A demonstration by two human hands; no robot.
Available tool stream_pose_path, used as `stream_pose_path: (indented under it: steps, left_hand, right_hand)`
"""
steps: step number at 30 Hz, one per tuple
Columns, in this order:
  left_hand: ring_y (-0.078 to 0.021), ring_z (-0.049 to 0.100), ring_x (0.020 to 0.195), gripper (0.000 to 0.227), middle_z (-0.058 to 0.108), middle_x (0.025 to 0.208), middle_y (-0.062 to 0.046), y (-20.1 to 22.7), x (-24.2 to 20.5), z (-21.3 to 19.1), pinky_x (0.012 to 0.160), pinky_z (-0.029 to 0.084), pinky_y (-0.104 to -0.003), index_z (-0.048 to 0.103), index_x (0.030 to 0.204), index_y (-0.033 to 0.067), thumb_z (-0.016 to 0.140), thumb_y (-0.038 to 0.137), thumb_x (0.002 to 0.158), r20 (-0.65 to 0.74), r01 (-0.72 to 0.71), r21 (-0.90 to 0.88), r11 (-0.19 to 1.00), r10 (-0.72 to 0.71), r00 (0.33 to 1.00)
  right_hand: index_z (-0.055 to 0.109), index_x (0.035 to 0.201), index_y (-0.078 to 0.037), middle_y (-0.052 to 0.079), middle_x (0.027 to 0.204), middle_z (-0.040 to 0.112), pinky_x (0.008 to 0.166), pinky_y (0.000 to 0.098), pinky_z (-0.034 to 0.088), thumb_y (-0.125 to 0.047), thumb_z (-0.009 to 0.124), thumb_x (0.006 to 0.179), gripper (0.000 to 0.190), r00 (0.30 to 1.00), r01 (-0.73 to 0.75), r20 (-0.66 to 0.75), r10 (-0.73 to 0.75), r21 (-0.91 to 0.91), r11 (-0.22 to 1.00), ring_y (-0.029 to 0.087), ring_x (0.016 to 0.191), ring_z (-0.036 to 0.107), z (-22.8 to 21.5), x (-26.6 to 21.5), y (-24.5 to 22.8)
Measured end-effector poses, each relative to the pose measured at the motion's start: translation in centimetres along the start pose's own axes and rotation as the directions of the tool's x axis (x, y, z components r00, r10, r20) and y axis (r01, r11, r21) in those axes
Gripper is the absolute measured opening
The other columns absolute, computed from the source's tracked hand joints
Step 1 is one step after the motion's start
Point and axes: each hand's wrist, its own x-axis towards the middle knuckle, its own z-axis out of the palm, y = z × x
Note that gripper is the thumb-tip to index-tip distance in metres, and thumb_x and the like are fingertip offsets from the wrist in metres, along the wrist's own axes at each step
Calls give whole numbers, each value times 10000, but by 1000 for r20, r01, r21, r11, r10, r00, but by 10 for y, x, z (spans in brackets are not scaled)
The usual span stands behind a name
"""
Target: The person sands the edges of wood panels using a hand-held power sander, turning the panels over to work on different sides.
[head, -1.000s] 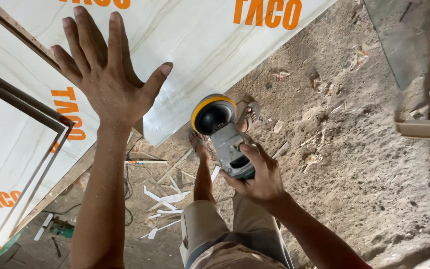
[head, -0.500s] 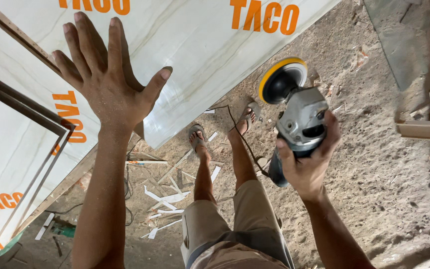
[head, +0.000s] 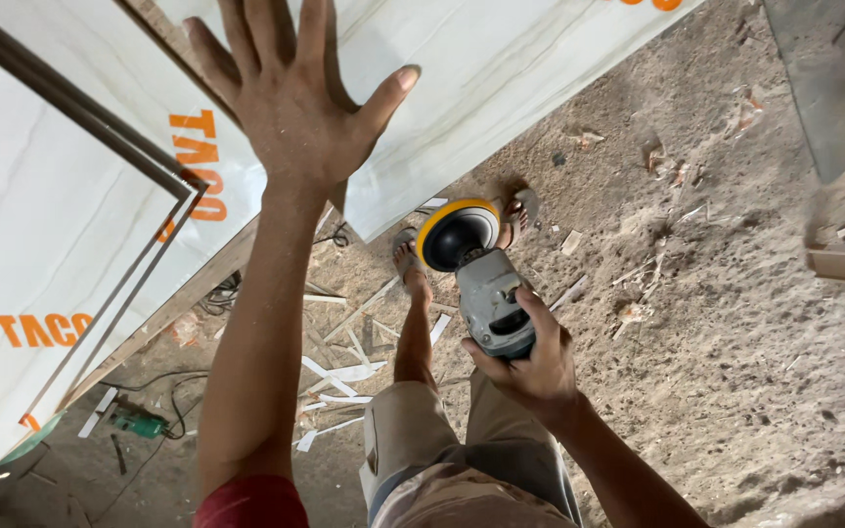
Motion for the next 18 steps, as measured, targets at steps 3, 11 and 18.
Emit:
stream_pose_path:
  steps: [3, 11, 18]
  left_hand:
    - [-450, 379, 1376, 858, 522, 1459, -186, -7, -3, 7, 1143, 71, -683, 642, 1431, 175, 537, 883, 959, -92, -55, -5, 998, 54, 994]
    - [-415, 475, 1321, 797, 546, 1427, -100, -18, -7, 17, 1100, 223, -692, 636, 1384, 207, 691, 860, 931, -124, -71, 21, 997, 73, 990]
    - [-503, 253, 1425, 886, 437, 1529, -276, -11, -4, 5, 1116, 65, -751, 578, 1498, 131, 643, 837, 967, -3, -59, -41, 997, 59, 998]
  right_hand:
    - [373, 1400, -17, 315, 1262, 626, 807, 431, 687, -337, 893, 815, 845, 997, 75, 1, -75, -90, 993, 428, 998, 759, 12, 1, -11]
    - [308, 1435, -115, 274, 1064, 689, 679, 350, 682, -348, 843, 895, 796, 990, 137, 52, -135, -53, 989, 280, 795, 760, 46, -4, -22]
    - [510, 1257, -21, 219, 1092, 726, 739, 370, 675, -377, 894, 789, 702, 999, -10, 47, 12, -25, 1000, 285, 887, 769, 50, 10, -39]
